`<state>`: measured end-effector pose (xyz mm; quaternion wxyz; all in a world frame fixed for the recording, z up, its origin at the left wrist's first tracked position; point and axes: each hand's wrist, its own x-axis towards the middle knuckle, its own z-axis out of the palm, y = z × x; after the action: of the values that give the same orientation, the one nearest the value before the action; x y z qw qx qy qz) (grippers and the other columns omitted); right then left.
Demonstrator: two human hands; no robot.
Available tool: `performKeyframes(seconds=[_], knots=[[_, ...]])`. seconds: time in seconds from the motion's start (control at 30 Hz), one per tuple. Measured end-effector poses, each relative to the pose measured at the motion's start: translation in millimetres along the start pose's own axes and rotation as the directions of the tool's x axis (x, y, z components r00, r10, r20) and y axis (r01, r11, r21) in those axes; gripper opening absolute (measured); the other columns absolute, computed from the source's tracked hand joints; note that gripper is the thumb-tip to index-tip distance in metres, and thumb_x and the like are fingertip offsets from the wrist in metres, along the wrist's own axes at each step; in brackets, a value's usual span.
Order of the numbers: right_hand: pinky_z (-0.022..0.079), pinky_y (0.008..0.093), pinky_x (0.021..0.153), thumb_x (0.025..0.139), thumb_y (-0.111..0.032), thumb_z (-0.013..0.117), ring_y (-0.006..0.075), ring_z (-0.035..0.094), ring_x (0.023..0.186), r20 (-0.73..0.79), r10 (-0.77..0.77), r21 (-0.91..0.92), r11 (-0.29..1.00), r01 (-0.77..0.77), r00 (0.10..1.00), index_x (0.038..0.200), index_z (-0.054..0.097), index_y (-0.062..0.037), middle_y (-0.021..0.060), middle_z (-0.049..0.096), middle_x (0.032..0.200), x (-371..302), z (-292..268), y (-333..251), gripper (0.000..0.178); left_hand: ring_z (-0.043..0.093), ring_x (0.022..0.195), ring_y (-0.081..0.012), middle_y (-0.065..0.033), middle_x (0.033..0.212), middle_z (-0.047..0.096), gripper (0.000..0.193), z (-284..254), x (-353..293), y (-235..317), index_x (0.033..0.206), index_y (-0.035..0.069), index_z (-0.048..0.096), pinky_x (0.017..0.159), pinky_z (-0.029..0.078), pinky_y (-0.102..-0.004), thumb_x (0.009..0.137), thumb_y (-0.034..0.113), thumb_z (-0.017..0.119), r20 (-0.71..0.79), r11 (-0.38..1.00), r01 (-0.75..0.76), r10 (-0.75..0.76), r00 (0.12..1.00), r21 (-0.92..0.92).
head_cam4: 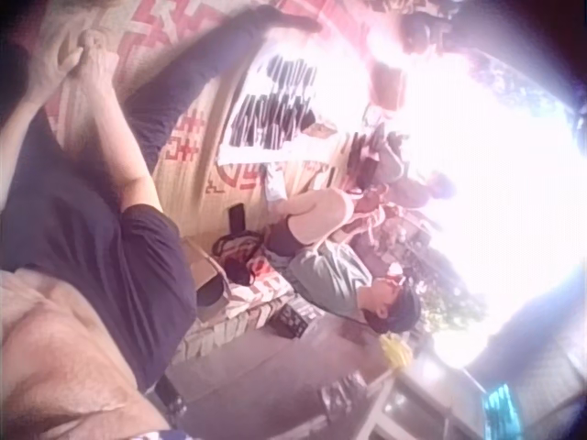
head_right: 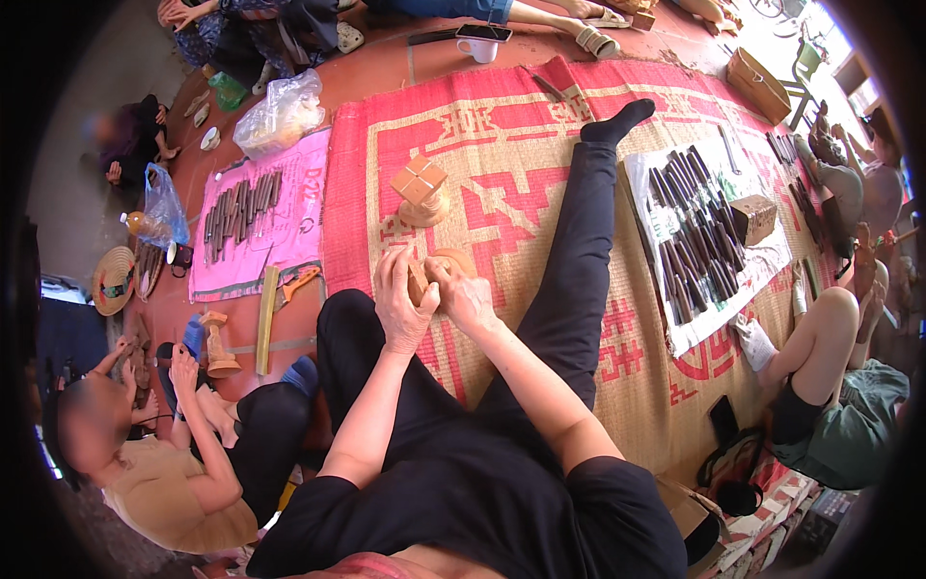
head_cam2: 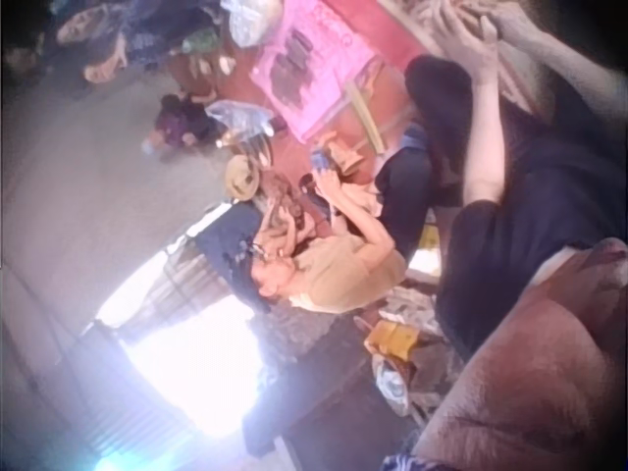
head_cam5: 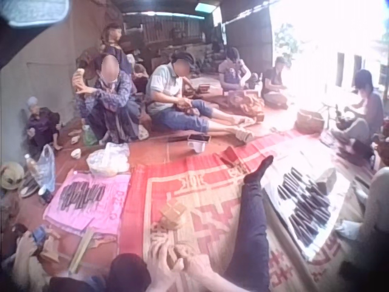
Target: The person sits on a mat and carves a small wooden object using a knife. They rotate the object and refine its shape with repeated carving motions.
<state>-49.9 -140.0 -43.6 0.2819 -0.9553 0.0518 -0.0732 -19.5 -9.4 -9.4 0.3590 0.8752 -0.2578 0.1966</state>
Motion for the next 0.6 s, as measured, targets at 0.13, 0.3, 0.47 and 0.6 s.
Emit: performKeyframes(seconds=[0.13, 0.3, 0.47, 0.6], knots=[[0.056, 0.0417, 0.068, 0.091, -0.02, 0.056, 0.0299, 0.072, 0.079, 0.106, 0.14, -0.093, 0.987, -0.131, 0.984, 0.118, 0.064, -0.0175, 0.0135, 0.072, 0.085, 12, 5, 44, 0.028, 0.05, 0.123, -0.0387, -0.0176, 0.127, 0.054, 0.062, -1, 3, 2, 0.132, 0.005, 0.052, 0.106, 0.041, -0.0492, 0.08, 0.033, 0.067, 0.011, 1.0, 0.012, -0.012, 1.0, -0.013], [0.056, 0.0428, 0.066, 0.088, -0.018, 0.06, 0.0314, 0.071, 0.08, 0.008, -0.02, 0.06, 0.998, 0.02, 1.0, 0.116, 0.06, -0.0148, 0.0139, 0.072, 0.094, 6, -16, 13, 0.028, 0.049, 0.124, -0.0379, -0.017, 0.128, 0.053, 0.061, -2, 2, 0, 0.132, 0.005, 0.051, 0.106, 0.041, -0.0488, 0.08, 0.032, 0.067, -0.005, 1.0, 0.017, -0.017, 1.0, 0.003], [0.056, 0.0434, 0.064, 0.091, -0.02, 0.057, 0.0318, 0.071, 0.076, 0.004, 0.085, -0.1, 0.991, -0.085, 0.996, 0.127, 0.055, -0.0121, 0.0146, 0.071, 0.088, -11, 20, 27, 0.037, 0.049, 0.124, -0.0378, -0.0167, 0.127, 0.054, 0.062, -2, 4, 3, 0.133, 0.005, 0.051, 0.106, 0.041, -0.049, 0.08, 0.033, 0.067, 0.001, 0.999, 0.018, -0.018, 1.0, -0.037], [0.056, 0.0439, 0.067, 0.095, -0.021, 0.051, 0.0315, 0.071, 0.079, 0.075, 0.185, -0.137, 0.975, -0.173, 0.98, 0.13, 0.056, -0.0144, 0.0155, 0.072, 0.086, 5, 19, 58, 0.036, 0.05, 0.118, -0.0411, -0.0198, 0.123, 0.054, 0.061, 3, 4, 3, 0.129, 0.001, 0.053, 0.103, 0.042, -0.0513, 0.079, 0.032, 0.067, -0.007, 0.999, -0.035, 0.035, 0.999, -0.004]])
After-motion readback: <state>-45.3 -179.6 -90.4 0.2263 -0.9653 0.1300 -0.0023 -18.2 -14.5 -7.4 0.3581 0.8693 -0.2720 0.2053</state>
